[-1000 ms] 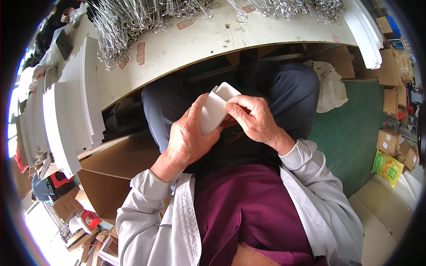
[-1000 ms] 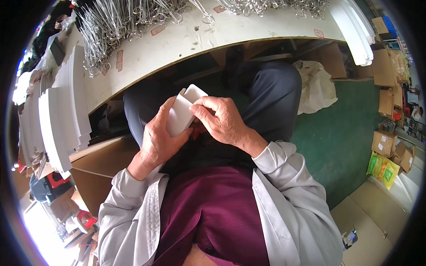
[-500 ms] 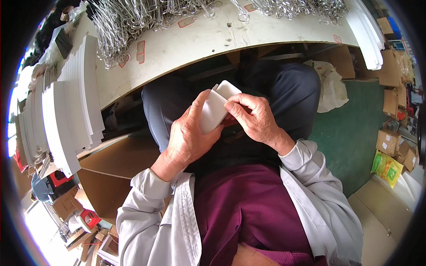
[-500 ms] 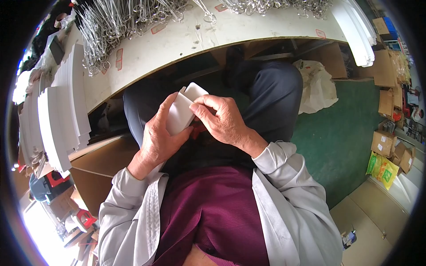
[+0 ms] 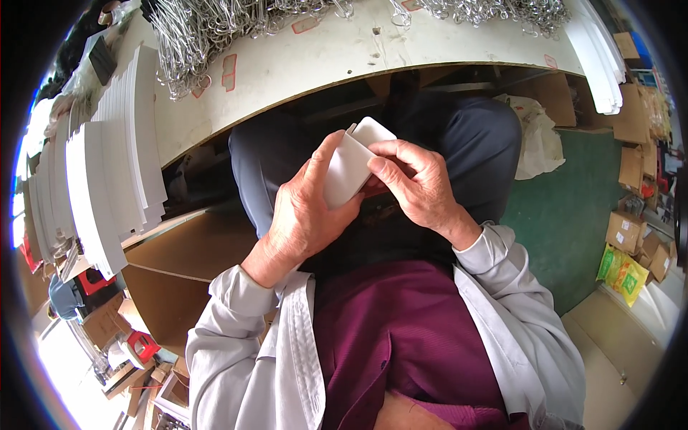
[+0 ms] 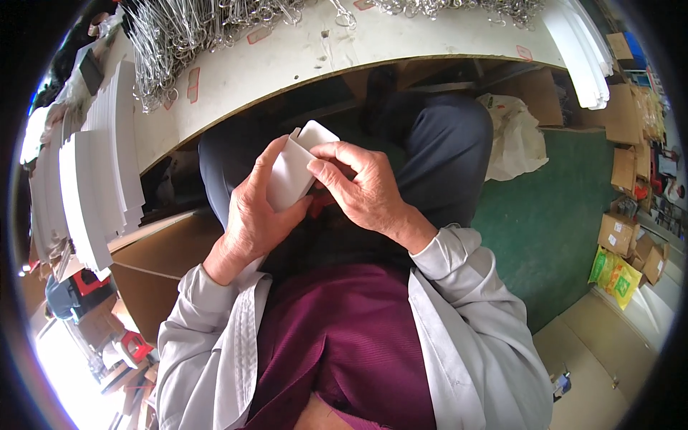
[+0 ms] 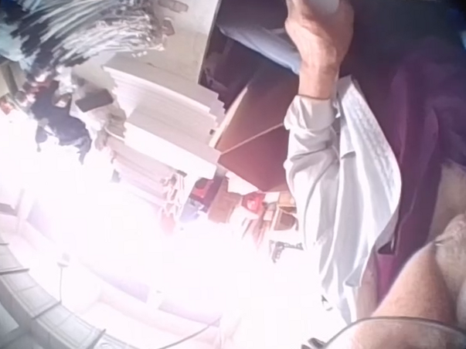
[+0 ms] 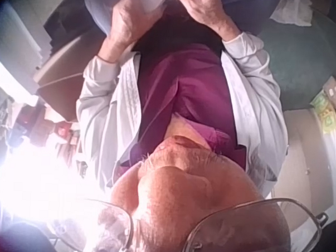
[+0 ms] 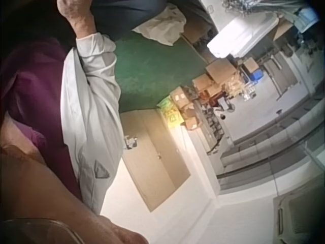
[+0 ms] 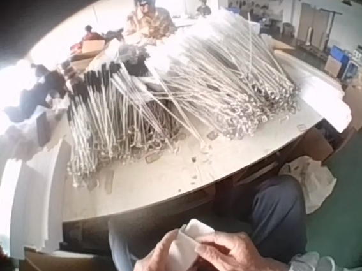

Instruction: Packaging bunches of thin metal rods or wires into long white rectangular paper sleeves.

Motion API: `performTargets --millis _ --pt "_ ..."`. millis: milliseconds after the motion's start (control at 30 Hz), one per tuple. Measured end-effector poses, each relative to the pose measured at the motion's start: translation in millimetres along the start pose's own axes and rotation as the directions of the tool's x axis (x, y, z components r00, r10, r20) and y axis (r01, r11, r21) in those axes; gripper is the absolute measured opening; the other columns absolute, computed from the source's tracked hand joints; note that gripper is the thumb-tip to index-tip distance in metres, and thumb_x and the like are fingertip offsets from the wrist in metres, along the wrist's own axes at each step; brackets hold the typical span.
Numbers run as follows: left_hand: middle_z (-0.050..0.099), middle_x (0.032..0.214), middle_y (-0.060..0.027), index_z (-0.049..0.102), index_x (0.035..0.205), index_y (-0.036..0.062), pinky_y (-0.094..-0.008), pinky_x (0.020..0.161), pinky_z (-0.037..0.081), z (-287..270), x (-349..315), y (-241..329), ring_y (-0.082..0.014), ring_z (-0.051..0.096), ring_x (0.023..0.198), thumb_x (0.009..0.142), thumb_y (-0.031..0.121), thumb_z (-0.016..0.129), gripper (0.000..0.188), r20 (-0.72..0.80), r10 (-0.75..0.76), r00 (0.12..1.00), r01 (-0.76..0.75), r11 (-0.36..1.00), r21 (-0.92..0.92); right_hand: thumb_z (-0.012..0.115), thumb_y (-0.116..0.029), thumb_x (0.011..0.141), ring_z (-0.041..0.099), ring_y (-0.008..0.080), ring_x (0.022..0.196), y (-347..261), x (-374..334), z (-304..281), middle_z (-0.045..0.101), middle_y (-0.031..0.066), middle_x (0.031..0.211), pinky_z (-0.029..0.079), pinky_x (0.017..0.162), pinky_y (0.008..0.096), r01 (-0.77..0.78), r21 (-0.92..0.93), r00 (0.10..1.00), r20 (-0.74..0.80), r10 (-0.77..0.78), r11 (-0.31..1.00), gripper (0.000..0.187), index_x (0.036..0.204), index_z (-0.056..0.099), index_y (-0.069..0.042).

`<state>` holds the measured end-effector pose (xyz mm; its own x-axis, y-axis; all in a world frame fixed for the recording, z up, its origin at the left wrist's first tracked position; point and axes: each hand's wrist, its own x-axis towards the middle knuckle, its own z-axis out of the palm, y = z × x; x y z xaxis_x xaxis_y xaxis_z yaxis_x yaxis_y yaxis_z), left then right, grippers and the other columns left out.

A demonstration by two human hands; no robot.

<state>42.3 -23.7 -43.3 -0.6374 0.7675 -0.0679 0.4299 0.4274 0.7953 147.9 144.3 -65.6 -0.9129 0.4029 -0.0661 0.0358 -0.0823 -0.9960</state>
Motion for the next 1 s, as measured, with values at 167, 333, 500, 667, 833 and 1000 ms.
performTargets --millis 167,333,500,667,833,1000 --pt "0.069 0.121 -0.0195 0.042 0.151 0.0129 -0.0418 0.090 0.059 -1.6 -0.2 4.4 -0.0340 0.072 0.107 0.074 0.008 0.085 0.089 0.003 -0.007 1.000 0.007 1.000 -0.011 0.071 -0.014 0.099 0.073 0.0133 0.080 -1.9 -0.4 1.2 0.074 0.0113 0.086 0.057 0.066 0.0289 0.080 -0.053 0.996 -0.035 -0.081 0.995 0.021 0.111 0.071 0.003" --pt "0.071 0.116 -0.0182 0.043 0.149 0.0126 -0.0403 0.086 0.060 2.1 -2.5 2.9 -0.0328 0.074 0.102 0.075 0.010 0.087 0.086 -0.011 -0.015 1.000 0.014 0.999 -0.043 0.070 -0.014 0.099 0.070 0.0137 0.075 -5.4 -0.6 -3.0 0.072 0.0128 0.080 0.054 0.062 0.0309 0.157 -0.242 0.982 0.138 -0.126 0.957 0.019 0.103 0.072 0.004" --pt "0.072 0.113 -0.0186 0.044 0.148 0.0125 -0.0402 0.083 0.061 5.9 -4.6 3.1 -0.0323 0.074 0.099 0.076 0.014 0.088 0.084 -0.025 0.053 0.998 -0.053 0.999 -0.008 0.068 -0.014 0.100 0.066 0.0167 0.066 -6.7 -3.9 -4.6 0.071 0.0154 0.080 0.051 0.061 0.0334 -0.031 -0.115 0.974 0.220 0.056 0.993 0.019 0.098 0.072 0.005" --pt "0.072 0.112 -0.0179 0.049 0.140 0.0121 -0.0405 0.083 0.061 1.3 -5.1 8.2 -0.0327 0.074 0.099 0.077 0.014 0.088 0.074 0.016 0.001 1.000 -0.001 1.000 -0.025 0.069 -0.013 0.099 0.067 0.0175 0.068 -12.3 -6.3 -1.0 0.072 0.0171 0.084 0.052 0.062 0.0330 0.072 -0.289 0.978 0.208 -0.011 0.955 0.018 0.099 0.072 0.005" --pt "0.072 0.109 -0.0173 0.051 0.132 0.0121 -0.0409 0.083 0.061 4.0 -5.8 4.4 -0.0328 0.074 0.099 0.077 0.014 0.088 0.067 -0.009 0.028 1.000 -0.028 0.999 -0.039 0.074 -0.011 0.094 0.074 0.0186 0.079 -11.5 -7.3 6.0 0.075 0.0146 0.089 0.058 0.069 0.0311 0.114 -0.136 0.990 0.097 -0.102 0.984 0.019 0.108 0.071 0.003" --pt "0.072 0.107 -0.0167 0.054 0.128 0.0111 -0.0395 0.081 0.060 3.4 -10.4 8.8 -0.0312 0.074 0.096 0.077 0.013 0.088 0.061 -0.048 0.033 0.998 -0.034 0.999 -0.015 0.076 -0.012 0.093 0.074 0.0186 0.077 -10.5 -14.5 11.4 0.076 0.0125 0.091 0.059 0.069 0.0309 0.081 -0.109 0.996 -0.012 -0.083 0.991 0.020 0.106 0.070 0.002"
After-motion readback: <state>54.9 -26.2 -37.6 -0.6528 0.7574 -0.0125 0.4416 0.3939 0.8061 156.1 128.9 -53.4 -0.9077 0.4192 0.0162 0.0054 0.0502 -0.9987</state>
